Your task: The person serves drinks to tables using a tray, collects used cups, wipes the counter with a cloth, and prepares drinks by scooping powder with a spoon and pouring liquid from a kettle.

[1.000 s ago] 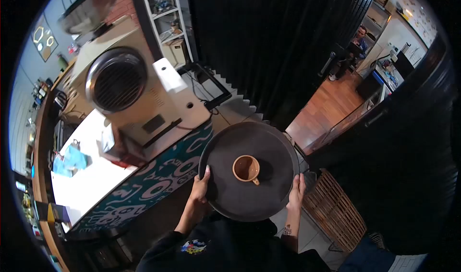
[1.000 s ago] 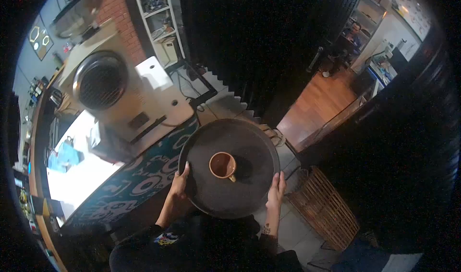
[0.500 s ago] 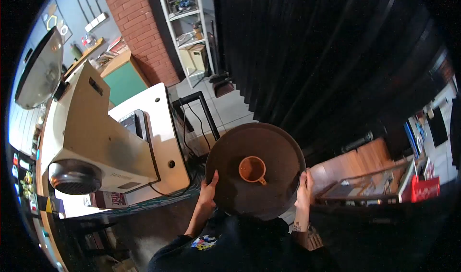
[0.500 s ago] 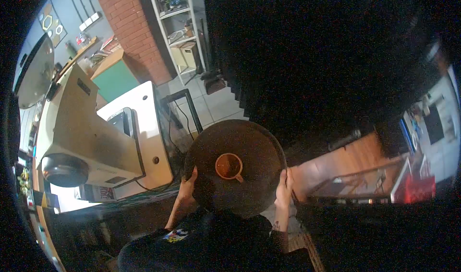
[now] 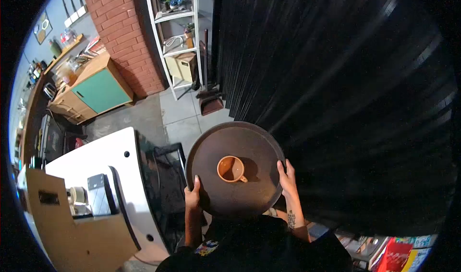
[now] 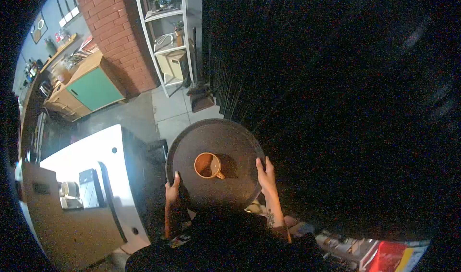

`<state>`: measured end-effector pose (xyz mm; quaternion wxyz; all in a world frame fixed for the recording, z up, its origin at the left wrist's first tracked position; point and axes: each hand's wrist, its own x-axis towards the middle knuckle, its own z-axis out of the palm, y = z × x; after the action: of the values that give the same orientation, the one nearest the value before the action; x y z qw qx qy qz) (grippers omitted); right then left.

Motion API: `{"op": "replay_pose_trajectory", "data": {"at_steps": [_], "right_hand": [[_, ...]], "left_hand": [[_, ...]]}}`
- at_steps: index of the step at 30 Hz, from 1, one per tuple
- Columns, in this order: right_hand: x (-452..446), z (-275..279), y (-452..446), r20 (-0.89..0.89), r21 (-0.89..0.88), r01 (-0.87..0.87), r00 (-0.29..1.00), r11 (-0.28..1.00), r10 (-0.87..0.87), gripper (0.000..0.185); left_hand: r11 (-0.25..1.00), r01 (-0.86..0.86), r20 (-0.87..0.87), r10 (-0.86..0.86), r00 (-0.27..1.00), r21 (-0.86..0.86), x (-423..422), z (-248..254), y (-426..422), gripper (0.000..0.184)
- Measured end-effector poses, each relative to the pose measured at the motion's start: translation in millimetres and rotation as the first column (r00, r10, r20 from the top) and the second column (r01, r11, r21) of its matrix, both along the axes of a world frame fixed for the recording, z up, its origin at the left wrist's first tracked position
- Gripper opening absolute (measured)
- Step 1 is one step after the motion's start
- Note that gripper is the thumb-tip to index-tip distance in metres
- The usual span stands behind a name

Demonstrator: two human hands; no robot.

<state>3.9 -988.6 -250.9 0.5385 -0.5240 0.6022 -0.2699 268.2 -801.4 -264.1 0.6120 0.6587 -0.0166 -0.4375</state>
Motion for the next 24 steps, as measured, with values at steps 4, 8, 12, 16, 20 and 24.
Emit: {"op": "replay_pose_trajectory", "data": {"at_steps": [4, 8, 12, 16, 20, 24], "right_hand": [[53.0, 26.1, -71.1, -0.039, 0.029, -0.027, 0.999, 0.999, 0.028, 0.077], [114.2, 15.2, -138.2, 0.094, 0.060, -0.050, 0.995, 0.997, 0.044, 0.069], [184.3, -8.0, -202.1, 0.146, 0.007, -0.163, 0.976, 0.987, 0.160, 0.063], [274.3, -25.3, -258.6, 0.199, -0.024, -0.309, 0.931, 0.951, 0.307, 0.063], [379.9, -17.1, -306.5, 0.183, -0.007, -0.409, 0.897, 0.913, 0.403, 0.060], [510.8, -0.3, -356.4, 0.251, -0.016, -0.651, 0.732, 0.759, 0.633, 0.060]], "left_hand": [[0.994, -0.098, -0.035, 0.096, 0.995, -0.052, 27.9, 21.7, -58.7, 0.049], [0.963, -0.256, -0.080, 0.263, 0.962, 0.087, 65.1, 33.8, -103.1, 0.049], [0.930, -0.363, -0.094, 0.367, 0.925, 0.063, 106.6, 16.5, -125.3, 0.040], [0.867, -0.495, -0.070, 0.499, 0.864, 0.060, 159.2, 19.3, -156.4, 0.039], [0.785, -0.616, -0.118, 0.607, 0.785, -0.061, 220.0, -9.9, -188.9, 0.043], [0.605, -0.782, -0.134, 0.771, 0.622, -0.147, 285.6, -13.8, -224.9, 0.042]]}}
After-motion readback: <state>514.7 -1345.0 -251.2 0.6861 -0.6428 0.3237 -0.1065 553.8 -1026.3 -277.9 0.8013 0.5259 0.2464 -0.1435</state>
